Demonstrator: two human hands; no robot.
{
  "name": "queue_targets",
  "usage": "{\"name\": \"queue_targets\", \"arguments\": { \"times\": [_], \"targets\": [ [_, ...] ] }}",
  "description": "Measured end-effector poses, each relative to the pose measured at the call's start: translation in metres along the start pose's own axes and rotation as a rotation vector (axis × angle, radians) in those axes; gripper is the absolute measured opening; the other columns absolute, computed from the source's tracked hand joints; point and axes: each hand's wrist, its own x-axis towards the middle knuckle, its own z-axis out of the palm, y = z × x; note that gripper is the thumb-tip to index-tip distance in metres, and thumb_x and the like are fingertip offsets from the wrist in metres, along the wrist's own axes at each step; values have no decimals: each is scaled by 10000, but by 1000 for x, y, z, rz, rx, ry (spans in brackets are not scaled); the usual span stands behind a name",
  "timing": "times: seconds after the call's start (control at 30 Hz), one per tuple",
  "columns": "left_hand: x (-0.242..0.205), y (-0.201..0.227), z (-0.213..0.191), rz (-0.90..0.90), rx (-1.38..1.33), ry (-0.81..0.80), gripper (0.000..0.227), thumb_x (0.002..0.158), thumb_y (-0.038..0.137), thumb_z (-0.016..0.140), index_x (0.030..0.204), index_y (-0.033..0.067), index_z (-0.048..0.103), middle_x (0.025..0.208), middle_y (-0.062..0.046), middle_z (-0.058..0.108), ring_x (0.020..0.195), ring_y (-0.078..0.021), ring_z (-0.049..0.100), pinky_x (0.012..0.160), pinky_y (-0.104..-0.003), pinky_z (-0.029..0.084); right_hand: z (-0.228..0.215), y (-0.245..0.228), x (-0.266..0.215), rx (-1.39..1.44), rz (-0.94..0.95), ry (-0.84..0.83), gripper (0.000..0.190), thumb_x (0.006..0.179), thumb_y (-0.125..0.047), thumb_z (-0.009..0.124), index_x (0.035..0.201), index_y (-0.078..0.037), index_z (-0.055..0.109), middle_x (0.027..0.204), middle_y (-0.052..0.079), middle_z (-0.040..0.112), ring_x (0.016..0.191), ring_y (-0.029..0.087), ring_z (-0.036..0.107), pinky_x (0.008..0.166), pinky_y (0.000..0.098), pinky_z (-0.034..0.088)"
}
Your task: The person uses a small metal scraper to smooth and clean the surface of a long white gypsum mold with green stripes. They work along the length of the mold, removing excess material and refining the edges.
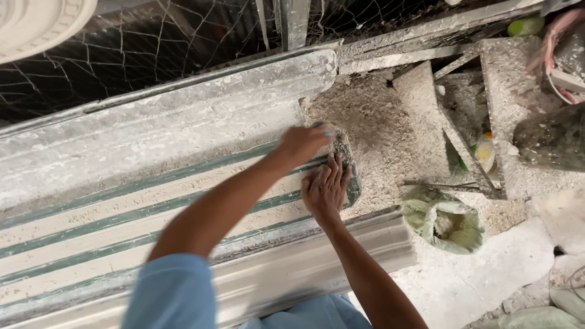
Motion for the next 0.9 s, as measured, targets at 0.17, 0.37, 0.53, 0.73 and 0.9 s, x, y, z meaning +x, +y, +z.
{"name": "queue_targets", "arguments": {
  "times": [0.17,0.37,0.53,0.73,0.9],
  "targets": [
    [-2,-10,3,64,116,-15,364,997,101,542,1239,310,716,1473,15,597,881,-159,736,616,-326,602,-6,4,1,54,-7,43,537,973,-297,502,1330,101,456,1501,282,454,1545,428,310,1276,656,153],
    [2,6,17,-146,-146,-70,225,1023,162,570,1211,197,690,1325,-38,627,709,-169,703,537,-316,584,-3,-3,1,7,24,-26,527,938,-291,539,1275,107,460,1456,314,454,1480,445,331,1212,671,185],
    [99,51,36,30,215,4,185,979,72,564,1128,120,662,896,-95,680,568,-156,595,408,-316,539,-8,6,6,86,6,53,475,990,-266,477,1308,87,480,1443,290,468,1468,418,353,1252,653,188],
    [63,-27,-17,-487,-444,-47,235,1006,245,618,1084,39,701,719,-122,692,456,-156,574,421,-277,509,-4,4,7,22,44,23,379,989,-274,493,1195,39,550,1451,272,478,1477,413,374,1238,647,196],
    [-18,-82,-39,-967,-675,-240,402,1021,377,608,1024,-18,679,827,-155,767,575,-199,736,516,-337,598,-8,6,5,36,7,47,425,972,-301,489,1190,55,569,1416,268,486,1449,432,370,1220,647,186]
  ]
}}
